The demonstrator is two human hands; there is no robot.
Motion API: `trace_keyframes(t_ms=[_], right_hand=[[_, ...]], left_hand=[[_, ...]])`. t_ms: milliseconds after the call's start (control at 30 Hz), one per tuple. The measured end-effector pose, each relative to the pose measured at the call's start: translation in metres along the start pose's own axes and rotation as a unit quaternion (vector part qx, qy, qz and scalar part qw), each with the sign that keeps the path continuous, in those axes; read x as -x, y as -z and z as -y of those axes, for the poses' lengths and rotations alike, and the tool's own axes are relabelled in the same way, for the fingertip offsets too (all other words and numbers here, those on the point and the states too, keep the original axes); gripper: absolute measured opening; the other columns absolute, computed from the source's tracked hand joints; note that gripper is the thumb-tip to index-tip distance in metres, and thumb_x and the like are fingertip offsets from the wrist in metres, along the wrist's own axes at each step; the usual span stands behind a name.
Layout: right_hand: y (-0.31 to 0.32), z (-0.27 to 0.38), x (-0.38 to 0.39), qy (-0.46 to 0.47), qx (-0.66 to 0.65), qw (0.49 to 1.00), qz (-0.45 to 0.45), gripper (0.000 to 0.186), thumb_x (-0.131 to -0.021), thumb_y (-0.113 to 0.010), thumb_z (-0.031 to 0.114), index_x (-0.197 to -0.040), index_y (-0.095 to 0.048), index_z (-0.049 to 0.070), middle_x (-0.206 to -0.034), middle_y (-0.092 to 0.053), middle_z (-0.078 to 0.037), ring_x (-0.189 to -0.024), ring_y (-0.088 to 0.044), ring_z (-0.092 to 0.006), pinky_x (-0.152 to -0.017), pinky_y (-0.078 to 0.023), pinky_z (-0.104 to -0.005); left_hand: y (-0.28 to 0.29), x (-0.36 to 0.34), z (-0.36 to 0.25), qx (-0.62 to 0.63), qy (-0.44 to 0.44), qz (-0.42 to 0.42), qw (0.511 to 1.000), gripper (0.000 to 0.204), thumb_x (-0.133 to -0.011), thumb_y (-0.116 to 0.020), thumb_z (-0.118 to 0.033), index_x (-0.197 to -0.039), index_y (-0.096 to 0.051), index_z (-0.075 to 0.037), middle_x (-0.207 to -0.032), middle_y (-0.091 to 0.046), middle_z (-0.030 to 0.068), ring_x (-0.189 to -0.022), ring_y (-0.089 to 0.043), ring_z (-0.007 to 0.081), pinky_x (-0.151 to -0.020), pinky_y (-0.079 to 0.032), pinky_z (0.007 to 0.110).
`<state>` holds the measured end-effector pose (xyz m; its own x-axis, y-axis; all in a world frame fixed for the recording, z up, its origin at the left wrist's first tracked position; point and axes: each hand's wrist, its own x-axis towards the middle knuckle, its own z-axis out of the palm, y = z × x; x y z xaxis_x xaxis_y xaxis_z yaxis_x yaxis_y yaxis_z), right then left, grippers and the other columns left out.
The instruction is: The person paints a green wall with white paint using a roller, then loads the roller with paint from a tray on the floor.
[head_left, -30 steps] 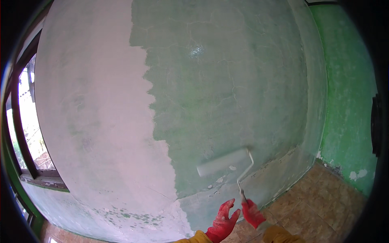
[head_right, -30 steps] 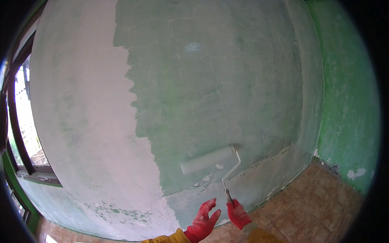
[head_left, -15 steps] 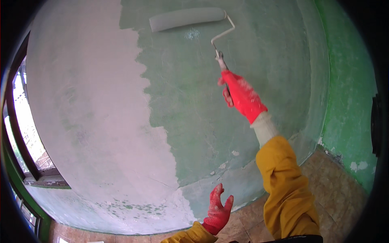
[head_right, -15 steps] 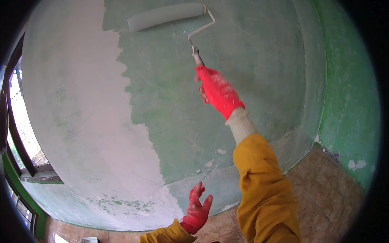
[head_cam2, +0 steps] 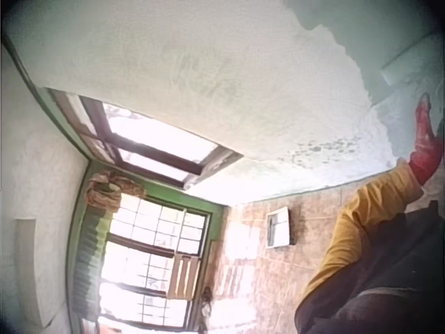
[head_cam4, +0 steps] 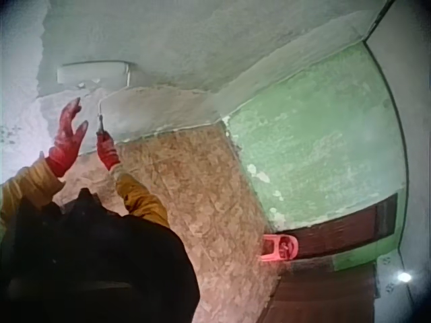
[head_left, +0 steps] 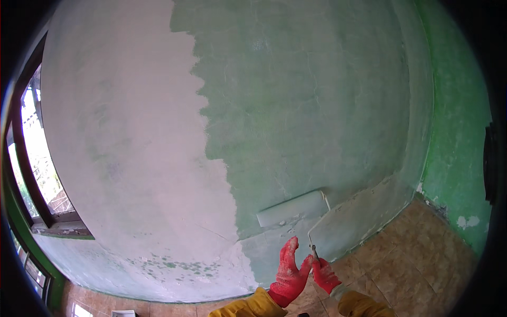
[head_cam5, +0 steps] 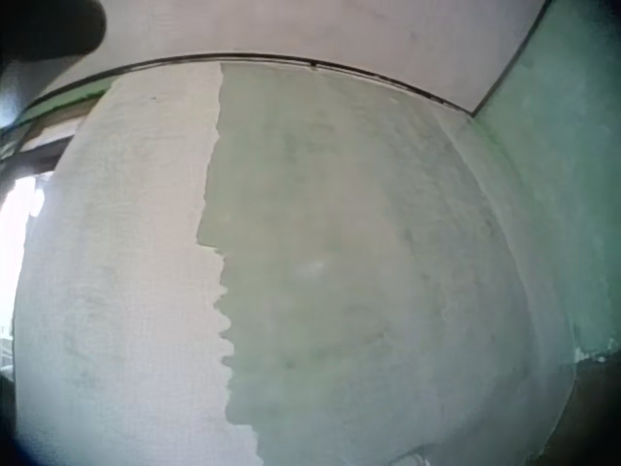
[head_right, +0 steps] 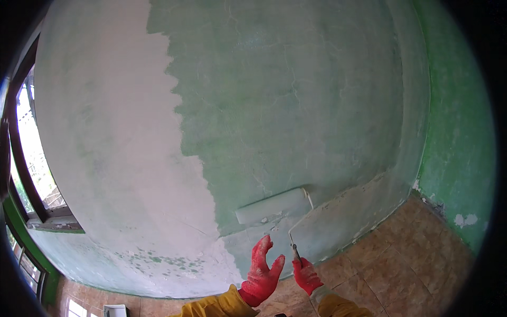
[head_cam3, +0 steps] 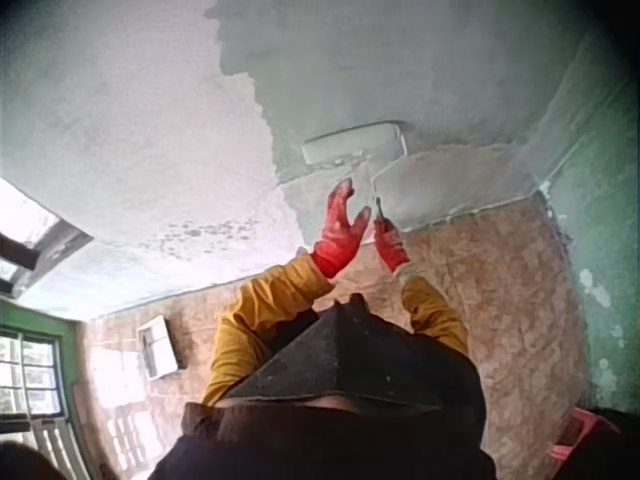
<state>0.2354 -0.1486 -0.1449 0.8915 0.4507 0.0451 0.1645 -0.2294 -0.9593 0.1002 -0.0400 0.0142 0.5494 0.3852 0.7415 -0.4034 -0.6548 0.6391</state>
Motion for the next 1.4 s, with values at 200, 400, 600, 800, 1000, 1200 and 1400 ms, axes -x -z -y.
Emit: trace_keyframes(t_ms=[200,400,600,800,1000,1200,1400], right_hand=[[0.014,0.196,-0.06,0.169,0.004,0.985,-0.01,0.037,-0.095,-0.051,0.041,-0.087,-0.057,0.005,-0.068,-0.056,-0.008,-0.063,-0.054,-0.0207,-0.063,-0.046,-0.038],[0.047,0.419,-0.094,0.244,-0.086,0.964,0.057,0.039,-0.094,-0.051,0.05,-0.09,-0.055,0.011,-0.06,-0.049,0.003,-0.046,-0.046,-0.0084,-0.044,-0.038,-0.0247],[0.001,0.383,-0.084,0.269,-0.039,0.962,-0.007,0.042,-0.093,-0.05,0.051,-0.093,-0.054,0.009,-0.06,-0.049,0.001,-0.05,-0.049,-0.011,-0.049,-0.041,-0.028],[-0.03,0.142,-0.04,0.107,-0.006,0.994,0.008,0.043,-0.093,-0.051,0.043,-0.096,-0.063,0.003,-0.078,-0.064,-0.017,-0.074,-0.063,-0.0323,-0.067,-0.048,-0.0406],[-0.04,0.133,-0.036,0.113,-0.039,0.992,0.029,0.041,-0.094,-0.05,0.041,-0.091,-0.061,0.002,-0.074,-0.063,-0.014,-0.07,-0.062,-0.0265,-0.064,-0.047,-0.0393],[-0.007,0.385,-0.095,0.315,-0.144,0.931,0.116,0.044,-0.1,-0.042,0.044,-0.072,-0.05,0.011,-0.053,-0.048,0.0,-0.043,-0.047,-0.0112,-0.043,-0.037,-0.0262],[0.025,0.508,-0.111,0.344,-0.211,0.909,0.108,0.039,-0.097,-0.048,0.046,-0.078,-0.05,0.011,-0.055,-0.046,0.002,-0.046,-0.046,-0.0102,-0.045,-0.036,-0.0266]], left_hand=[[-0.002,0.001,0.01,-0.03,0.02,-0.015,0.999,0.07,-0.082,-0.068,-0.003,-0.141,-0.03,0.001,-0.135,-0.039,0.0206,-0.117,-0.05,0.031,-0.1,-0.043,0.039],[-0.013,0.0,0.011,-0.015,0.032,-0.005,0.999,0.071,-0.082,-0.068,-0.005,-0.141,-0.029,0.002,-0.135,-0.039,0.0209,-0.117,-0.05,0.0308,-0.099,-0.043,0.039],[0.004,-0.005,0.006,-0.042,0.036,-0.044,0.998,0.074,-0.082,-0.068,-0.005,-0.143,-0.026,0.003,-0.133,-0.04,0.021,-0.118,-0.049,0.0311,-0.1,-0.042,0.04],[0.017,-0.005,-0.01,-0.039,0.02,-0.048,0.998,0.077,-0.082,-0.067,-0.004,-0.144,-0.022,0.004,-0.134,-0.038,0.0216,-0.119,-0.046,0.0322,-0.101,-0.04,0.041],[0.025,-0.006,-0.016,-0.036,0.027,-0.054,0.998,0.077,-0.083,-0.065,-0.003,-0.145,-0.02,0.004,-0.135,-0.036,0.021,-0.121,-0.045,0.0318,-0.103,-0.037,0.041],[0.023,-0.005,-0.006,-0.005,0.056,-0.075,0.996,0.074,-0.083,-0.068,-0.008,-0.141,-0.025,0.007,-0.134,-0.039,0.0256,-0.122,-0.043,0.0373,-0.104,-0.035,0.044],[0.028,-0.01,0.005,-0.01,0.056,-0.084,0.995,0.074,-0.084,-0.063,-0.001,-0.145,-0.021,0.004,-0.141,-0.033,0.0224,-0.127,-0.042,0.0344,-0.106,-0.035,0.042]])
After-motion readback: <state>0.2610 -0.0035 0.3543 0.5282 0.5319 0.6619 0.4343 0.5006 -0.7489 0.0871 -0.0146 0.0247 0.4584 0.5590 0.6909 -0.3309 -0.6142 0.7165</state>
